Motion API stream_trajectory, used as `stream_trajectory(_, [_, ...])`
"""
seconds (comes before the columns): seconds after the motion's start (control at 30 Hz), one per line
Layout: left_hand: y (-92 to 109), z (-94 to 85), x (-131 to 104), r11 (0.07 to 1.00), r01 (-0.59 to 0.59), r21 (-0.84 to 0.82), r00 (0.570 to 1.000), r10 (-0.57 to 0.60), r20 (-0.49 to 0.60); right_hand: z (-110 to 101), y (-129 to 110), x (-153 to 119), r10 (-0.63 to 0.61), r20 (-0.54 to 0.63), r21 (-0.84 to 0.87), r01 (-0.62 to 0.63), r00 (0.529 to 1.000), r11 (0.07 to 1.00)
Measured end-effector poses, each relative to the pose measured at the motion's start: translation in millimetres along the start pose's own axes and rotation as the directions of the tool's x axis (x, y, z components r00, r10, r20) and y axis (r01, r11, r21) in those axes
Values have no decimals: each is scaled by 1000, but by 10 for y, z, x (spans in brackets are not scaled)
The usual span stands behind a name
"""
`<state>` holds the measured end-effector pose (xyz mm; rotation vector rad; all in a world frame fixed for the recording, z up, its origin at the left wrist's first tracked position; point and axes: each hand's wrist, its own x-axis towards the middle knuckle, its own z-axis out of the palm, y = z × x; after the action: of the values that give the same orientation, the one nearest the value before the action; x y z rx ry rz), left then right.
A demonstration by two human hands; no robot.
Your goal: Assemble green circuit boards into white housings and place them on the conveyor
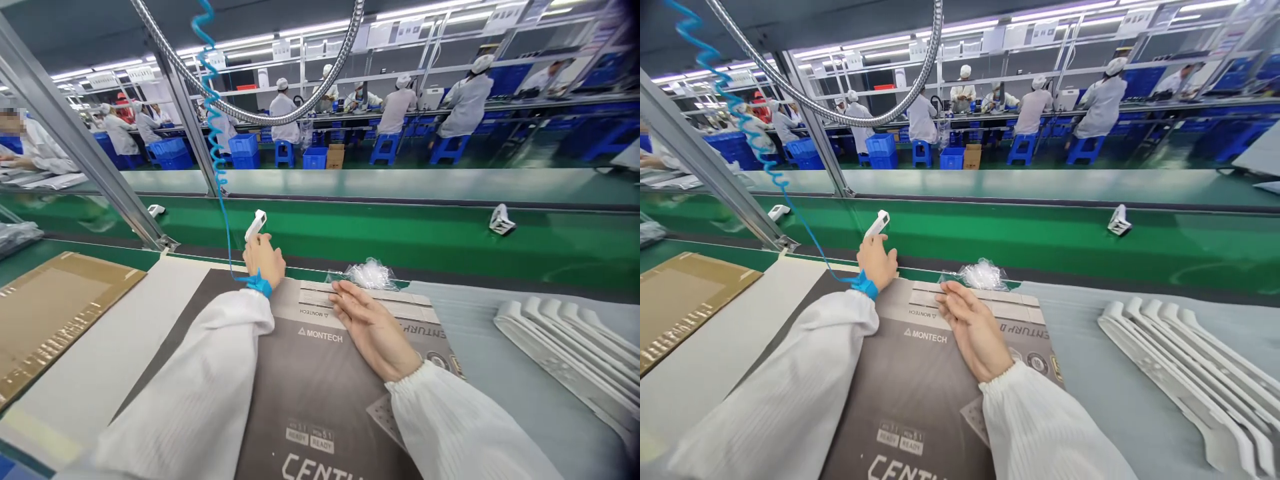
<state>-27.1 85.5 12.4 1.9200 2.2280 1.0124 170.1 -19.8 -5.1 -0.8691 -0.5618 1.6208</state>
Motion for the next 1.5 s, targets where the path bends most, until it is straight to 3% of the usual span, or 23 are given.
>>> stream_trajectory(0.13, [180,192,-353,995,-100,11,995,99,33,-4,-6,-26,-5,22,-45,6,1000,999])
stream_trajectory(0.23, [229,258,-461,976,-216,33,974,212,80,-7,-13,-43,4,23,-85,-2,1000,996])
stream_trajectory(0.43, [227,228,-448,977,-208,41,975,204,84,20,-33,-66,18,-19,-92,-19,1000,996])
stream_trajectory(1.5, [232,220,-452,978,-203,38,976,200,85,0,-30,-49,24,8,-104,-23,1000,994])
